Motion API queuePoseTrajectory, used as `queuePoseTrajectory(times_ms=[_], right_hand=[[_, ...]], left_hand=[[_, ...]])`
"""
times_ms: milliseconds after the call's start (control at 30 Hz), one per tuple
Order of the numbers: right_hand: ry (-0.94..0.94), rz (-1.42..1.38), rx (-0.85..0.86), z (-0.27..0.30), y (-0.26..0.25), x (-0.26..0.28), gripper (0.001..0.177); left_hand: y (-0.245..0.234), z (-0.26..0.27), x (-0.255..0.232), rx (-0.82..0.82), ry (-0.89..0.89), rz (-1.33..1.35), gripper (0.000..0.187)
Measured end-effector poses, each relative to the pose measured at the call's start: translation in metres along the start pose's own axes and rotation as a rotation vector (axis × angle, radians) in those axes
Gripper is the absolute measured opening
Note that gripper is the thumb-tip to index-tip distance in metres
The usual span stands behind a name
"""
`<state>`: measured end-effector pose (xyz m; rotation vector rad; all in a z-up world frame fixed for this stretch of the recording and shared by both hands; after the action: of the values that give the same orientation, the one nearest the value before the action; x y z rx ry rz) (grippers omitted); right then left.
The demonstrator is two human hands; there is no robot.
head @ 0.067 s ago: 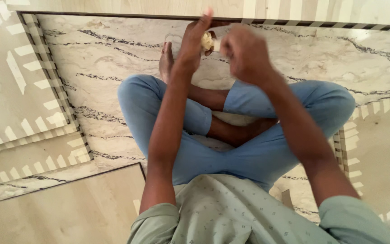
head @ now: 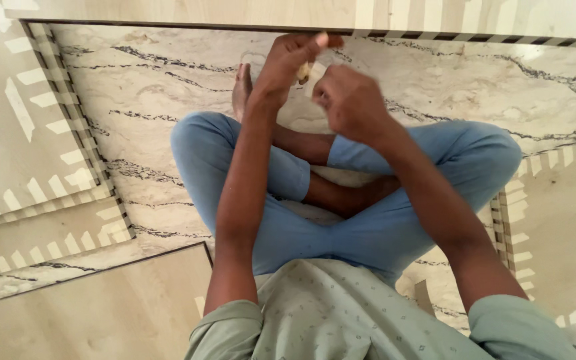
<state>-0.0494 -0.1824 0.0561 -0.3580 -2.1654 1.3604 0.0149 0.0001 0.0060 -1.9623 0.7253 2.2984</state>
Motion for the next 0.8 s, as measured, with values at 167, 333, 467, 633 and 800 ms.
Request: queuePoseTrajectory(times_ms=[167, 333, 467, 633, 800], right_hand=[[0.063, -0.218, -0.084, -0.009, -0.044, 0.012, 0.006], [0.15, -0.206, -0.053, -0.009, -0.061, 0.007, 0.028], [0.144, -0.106, 0.061, -0.005, -0.059, 0.005, 0.036], [0.138, -0.155, 0.107, 0.004, -0.056, 0.006, 0.032], [-0.095, 0.234, -0.455, -0.005, -0.074, -0.039, 0.034]], left_hand=[[0.01, 0.012, 0.0, 0.073, -0.234, -0.174, 0.027], [0.02, 0.025, 0.003, 0.064, -0.349, 0.399, 0.034], [0.025, 0.021, 0.002, 0.136, -0.094, -0.149, 0.034], [0.025, 0.015, 0.005, -0.193, -0.226, 0.105, 0.032], [0.029, 0.013, 0.001, -0.249, -0.263, 0.084, 0.03]])
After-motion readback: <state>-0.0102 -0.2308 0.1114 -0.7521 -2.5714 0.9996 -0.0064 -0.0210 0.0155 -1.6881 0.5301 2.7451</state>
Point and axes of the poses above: each hand's wrist, its own z-axis away from the middle knuckle, its own y-axis out of the palm, x = y × z, the point moved 1 cm from there along -z, towards the middle knuckle, and after that the axes turned 13 degrees about -y, right-handed, at the moved point
